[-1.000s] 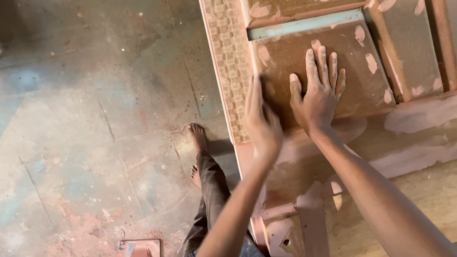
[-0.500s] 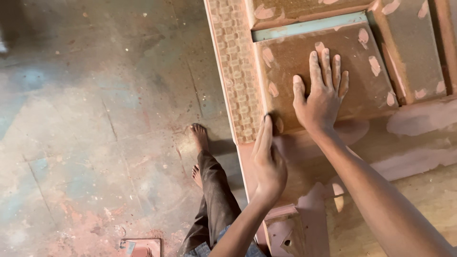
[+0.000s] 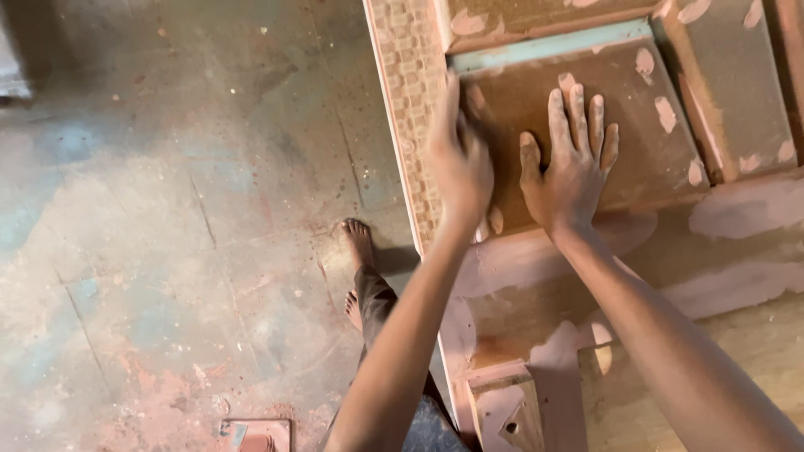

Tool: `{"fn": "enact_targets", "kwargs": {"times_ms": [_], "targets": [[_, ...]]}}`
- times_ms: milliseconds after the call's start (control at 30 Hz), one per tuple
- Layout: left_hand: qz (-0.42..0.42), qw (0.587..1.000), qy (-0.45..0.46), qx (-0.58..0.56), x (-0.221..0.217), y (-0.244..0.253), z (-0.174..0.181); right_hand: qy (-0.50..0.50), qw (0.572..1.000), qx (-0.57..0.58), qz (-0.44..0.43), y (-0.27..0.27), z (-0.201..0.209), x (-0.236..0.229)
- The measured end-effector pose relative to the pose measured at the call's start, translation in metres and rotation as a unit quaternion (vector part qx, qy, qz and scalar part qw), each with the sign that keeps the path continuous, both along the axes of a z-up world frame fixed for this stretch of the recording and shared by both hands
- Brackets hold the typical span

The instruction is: The person sands the edges and surfaces of a wooden furniture piece using a sanding block. They move along the length of the item, smoothing the frame and panels.

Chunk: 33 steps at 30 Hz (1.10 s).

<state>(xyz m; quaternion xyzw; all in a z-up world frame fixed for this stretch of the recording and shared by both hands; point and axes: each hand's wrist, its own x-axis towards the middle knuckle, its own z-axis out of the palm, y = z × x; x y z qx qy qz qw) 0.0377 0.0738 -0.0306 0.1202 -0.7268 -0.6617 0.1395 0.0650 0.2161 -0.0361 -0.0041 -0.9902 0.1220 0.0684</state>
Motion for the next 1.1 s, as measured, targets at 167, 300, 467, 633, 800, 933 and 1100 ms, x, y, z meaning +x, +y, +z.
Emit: {"fn": "enact_targets", "kwargs": {"times_ms": [167, 300, 467, 633, 800, 933, 1100], "targets": [[-0.023, 0.996, -0.025, -0.079, 0.048, -0.002, 0.001, 0.008, 1.0, 0.01, -0.007, -0.002, -0.001, 0.002], [0.015, 0.993, 0.007, -0.118, -0.027, 0.002, -0.024, 0.009, 1.0, 0.01, -0.004, -0.001, 0.001, 0.0], [-0.038, 0.99, 0.001, -0.133, 0.0, -0.002, -0.019, 0.002, 1.0, -0.003, -0.008, -0.005, 0.003, -0.001], [-0.054, 0.99, 0.021, -0.125, 0.032, -0.001, -0.01, 0.009, 1.0, 0.005, -0.006, -0.002, 0.0, 0.001], [-0.048, 0.993, -0.044, -0.099, -0.03, 0.0, -0.015, 0.004, 1.0, 0.011, -0.006, 0.0, 0.002, 0.0], [-0.039, 0.99, 0.056, -0.121, 0.021, -0.002, -0.01, 0.009, 1.0, 0.005, -0.008, -0.003, 0.001, 0.0], [-0.04, 0.993, -0.012, -0.108, 0.021, 0.006, -0.017, 0.01, 1.0, 0.005, -0.005, -0.002, 0.0, 0.001]]}}
